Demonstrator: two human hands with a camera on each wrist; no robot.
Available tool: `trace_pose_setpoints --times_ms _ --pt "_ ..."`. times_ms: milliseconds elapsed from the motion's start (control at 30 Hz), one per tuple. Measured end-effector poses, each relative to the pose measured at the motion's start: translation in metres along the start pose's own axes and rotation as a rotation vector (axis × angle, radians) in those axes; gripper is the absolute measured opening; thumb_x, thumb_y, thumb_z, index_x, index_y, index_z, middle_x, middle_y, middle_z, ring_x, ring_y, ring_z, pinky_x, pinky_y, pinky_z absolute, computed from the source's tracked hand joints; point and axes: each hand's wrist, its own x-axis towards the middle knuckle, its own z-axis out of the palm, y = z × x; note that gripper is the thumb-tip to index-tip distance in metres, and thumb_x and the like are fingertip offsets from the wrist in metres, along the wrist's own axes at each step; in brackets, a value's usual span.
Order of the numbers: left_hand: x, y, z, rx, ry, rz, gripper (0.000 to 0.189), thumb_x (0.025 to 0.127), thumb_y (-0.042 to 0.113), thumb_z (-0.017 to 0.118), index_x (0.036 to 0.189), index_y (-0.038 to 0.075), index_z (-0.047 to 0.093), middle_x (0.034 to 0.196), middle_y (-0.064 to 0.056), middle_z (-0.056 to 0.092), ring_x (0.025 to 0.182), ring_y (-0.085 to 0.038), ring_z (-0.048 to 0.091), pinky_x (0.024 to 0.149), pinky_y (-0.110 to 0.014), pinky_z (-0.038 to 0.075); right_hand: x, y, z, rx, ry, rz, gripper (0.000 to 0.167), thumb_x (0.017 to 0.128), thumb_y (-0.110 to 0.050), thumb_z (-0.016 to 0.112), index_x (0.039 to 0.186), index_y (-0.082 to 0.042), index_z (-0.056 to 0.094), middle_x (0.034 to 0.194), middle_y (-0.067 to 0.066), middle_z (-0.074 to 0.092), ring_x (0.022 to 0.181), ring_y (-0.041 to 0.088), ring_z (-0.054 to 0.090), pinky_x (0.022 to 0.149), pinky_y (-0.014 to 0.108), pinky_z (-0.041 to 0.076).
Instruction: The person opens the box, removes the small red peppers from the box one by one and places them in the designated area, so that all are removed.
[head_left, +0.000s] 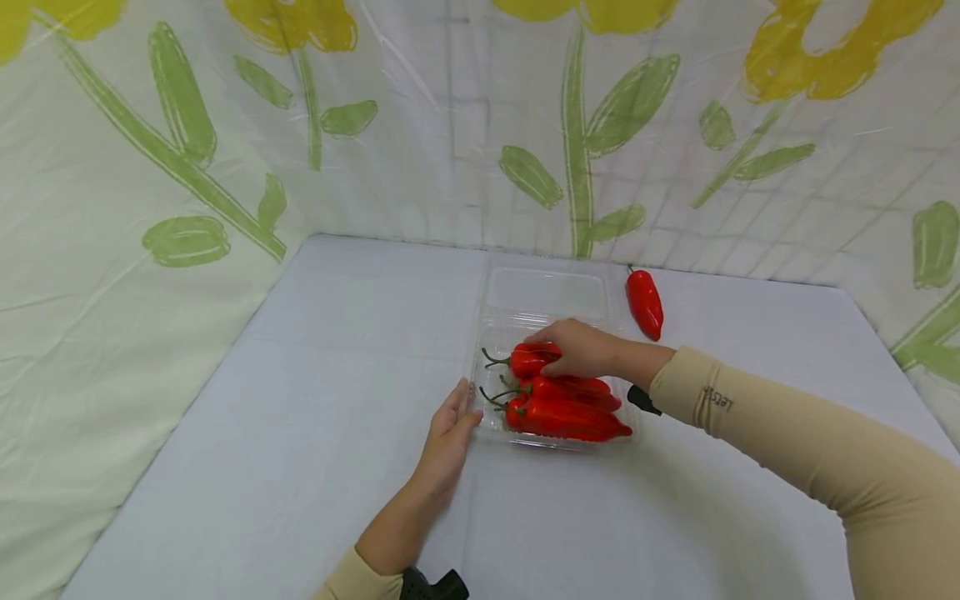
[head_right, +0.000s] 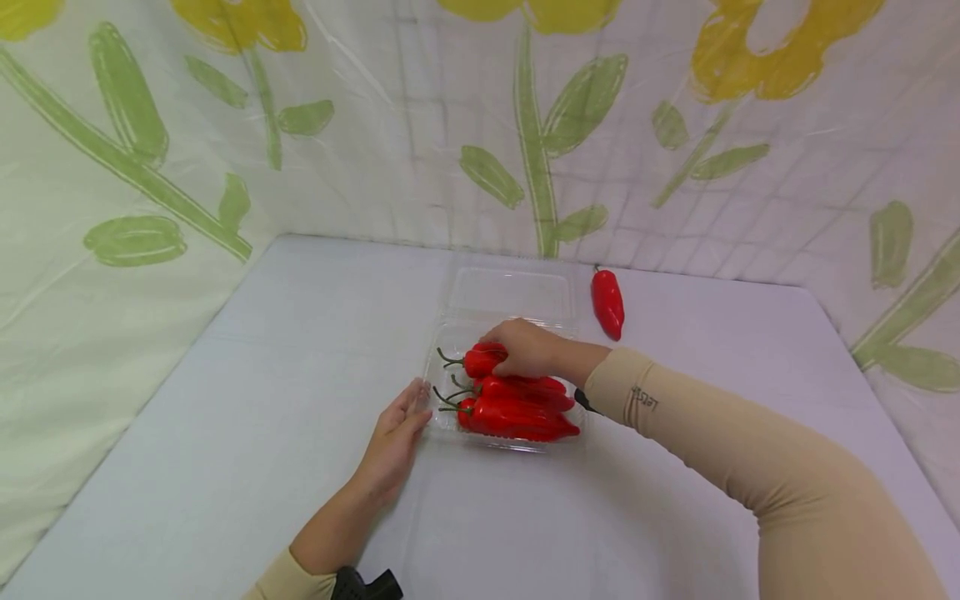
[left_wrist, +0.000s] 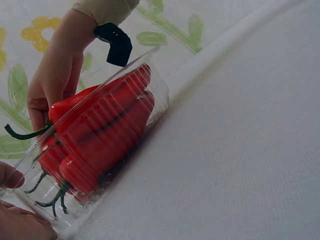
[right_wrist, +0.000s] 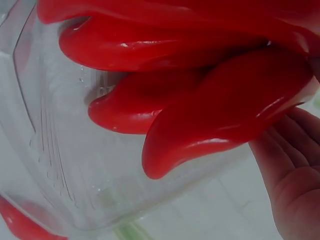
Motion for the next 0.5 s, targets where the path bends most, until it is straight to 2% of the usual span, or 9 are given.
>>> trace_pose_setpoints --times_ms 233,500 --pt "0.001 0.0 0.0 0.0 0.0 0.005 0.059 0.093 0.0 0.038 0.146 -0.007 0.013 0.154 -0.02 0.014 0.144 -0.031 0.009 0.117 -0.045 0.011 0.002 0.003 0.002 0.001 -0.013 -0.005 0.05 0.084 -0.01 0.066 0.131 -0.004 0.053 0.115 0.009 0.065 0.102 0.021 0.058 0.089 0.035 0.053" --pt "0.001 0.001 -0.001 0.013 0.005 -0.006 0.058 0.093 0.0 0.038 0.146 -0.007 0.013 0.155 -0.02 0.014 0.144 -0.031 0.009 0.117 -0.045 0.012 0.003 0.012 0.004 0.013 -0.015 0.006 0.052 0.083 -0.016 0.068 0.131 -0.003 0.053 0.113 0.01 0.066 0.097 0.02 0.059 0.083 0.031 0.055"
